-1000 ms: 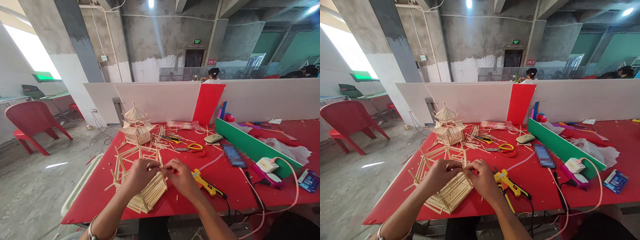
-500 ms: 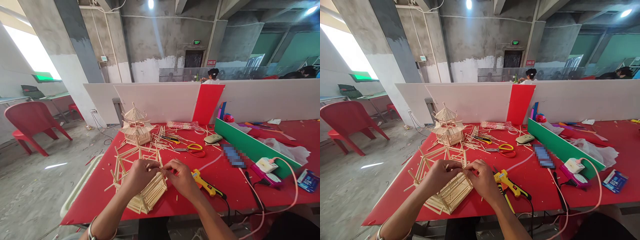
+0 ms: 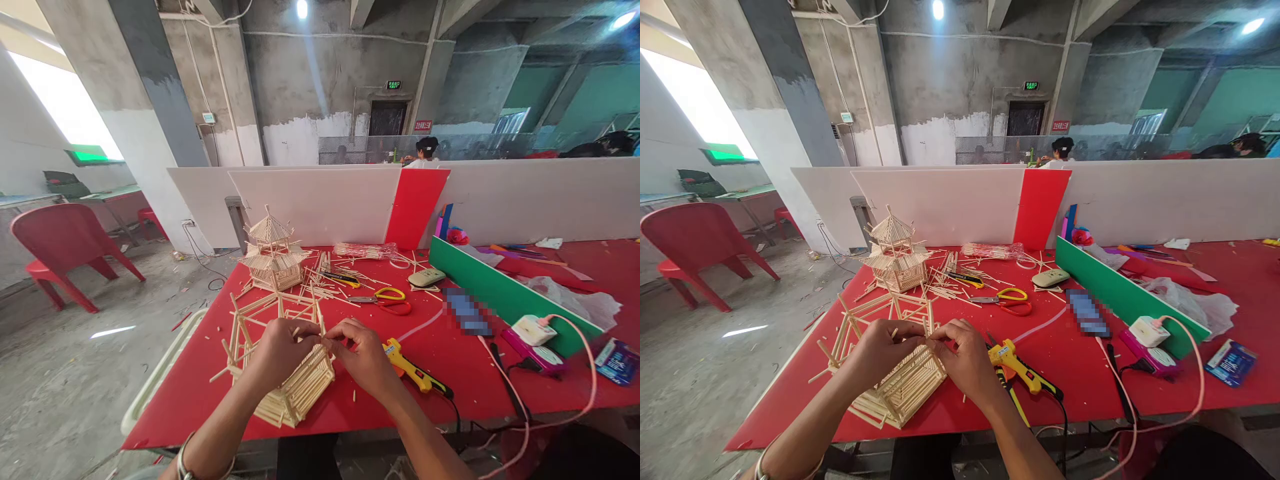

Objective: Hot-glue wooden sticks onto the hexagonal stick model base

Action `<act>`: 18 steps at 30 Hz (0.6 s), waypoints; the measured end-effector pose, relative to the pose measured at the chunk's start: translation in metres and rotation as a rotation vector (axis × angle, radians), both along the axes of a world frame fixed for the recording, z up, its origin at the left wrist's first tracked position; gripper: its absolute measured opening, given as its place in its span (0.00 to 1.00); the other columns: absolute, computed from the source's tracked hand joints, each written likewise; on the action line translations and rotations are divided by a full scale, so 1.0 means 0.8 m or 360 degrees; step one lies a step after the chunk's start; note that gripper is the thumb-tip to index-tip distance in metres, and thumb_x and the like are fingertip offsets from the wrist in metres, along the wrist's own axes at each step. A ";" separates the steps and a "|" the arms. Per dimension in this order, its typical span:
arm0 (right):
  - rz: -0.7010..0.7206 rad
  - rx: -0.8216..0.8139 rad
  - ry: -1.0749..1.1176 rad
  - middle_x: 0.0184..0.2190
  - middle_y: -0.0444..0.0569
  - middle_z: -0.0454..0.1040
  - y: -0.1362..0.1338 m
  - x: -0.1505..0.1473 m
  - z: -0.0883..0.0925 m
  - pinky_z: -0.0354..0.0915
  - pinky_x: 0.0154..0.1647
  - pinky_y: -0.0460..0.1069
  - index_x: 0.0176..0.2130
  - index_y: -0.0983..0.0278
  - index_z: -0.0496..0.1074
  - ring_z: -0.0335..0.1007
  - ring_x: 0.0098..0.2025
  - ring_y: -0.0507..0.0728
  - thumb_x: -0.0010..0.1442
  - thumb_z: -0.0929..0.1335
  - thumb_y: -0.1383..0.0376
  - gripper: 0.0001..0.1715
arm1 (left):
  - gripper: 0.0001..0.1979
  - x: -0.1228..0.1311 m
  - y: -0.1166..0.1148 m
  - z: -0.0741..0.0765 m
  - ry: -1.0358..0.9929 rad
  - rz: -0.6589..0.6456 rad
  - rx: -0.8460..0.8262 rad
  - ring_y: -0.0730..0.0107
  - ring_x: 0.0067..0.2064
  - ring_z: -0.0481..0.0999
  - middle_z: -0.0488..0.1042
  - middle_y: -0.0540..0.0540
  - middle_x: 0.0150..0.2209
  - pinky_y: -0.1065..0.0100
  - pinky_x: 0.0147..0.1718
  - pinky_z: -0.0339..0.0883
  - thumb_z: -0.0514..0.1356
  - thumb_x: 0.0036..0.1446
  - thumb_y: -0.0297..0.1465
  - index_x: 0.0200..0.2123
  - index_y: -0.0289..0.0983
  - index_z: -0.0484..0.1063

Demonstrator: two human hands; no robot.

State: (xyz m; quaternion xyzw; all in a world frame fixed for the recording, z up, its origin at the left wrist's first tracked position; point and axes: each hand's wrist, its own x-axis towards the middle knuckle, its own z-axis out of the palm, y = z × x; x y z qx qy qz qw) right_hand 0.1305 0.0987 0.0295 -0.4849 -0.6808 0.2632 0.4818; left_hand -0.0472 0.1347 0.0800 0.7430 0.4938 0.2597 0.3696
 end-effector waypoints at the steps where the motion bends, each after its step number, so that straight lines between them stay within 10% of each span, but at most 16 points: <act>1: 0.0001 -0.0003 0.0001 0.33 0.45 0.75 0.000 0.000 0.000 0.62 0.40 0.48 0.33 0.60 0.76 0.69 0.40 0.55 0.63 0.69 0.57 0.10 | 0.11 0.000 0.000 0.000 0.0002 0.0003 0.0003 0.71 0.28 0.66 0.78 0.50 0.27 0.70 0.29 0.58 0.59 0.52 0.31 0.33 0.38 0.82; 18: -0.0005 0.0001 -0.0004 0.32 0.45 0.75 0.002 0.000 0.000 0.62 0.39 0.48 0.33 0.59 0.76 0.69 0.39 0.55 0.63 0.69 0.54 0.13 | 0.10 -0.001 -0.001 0.003 0.0004 -0.0014 0.0017 0.73 0.27 0.63 0.76 0.51 0.25 0.70 0.27 0.56 0.59 0.52 0.31 0.31 0.37 0.82</act>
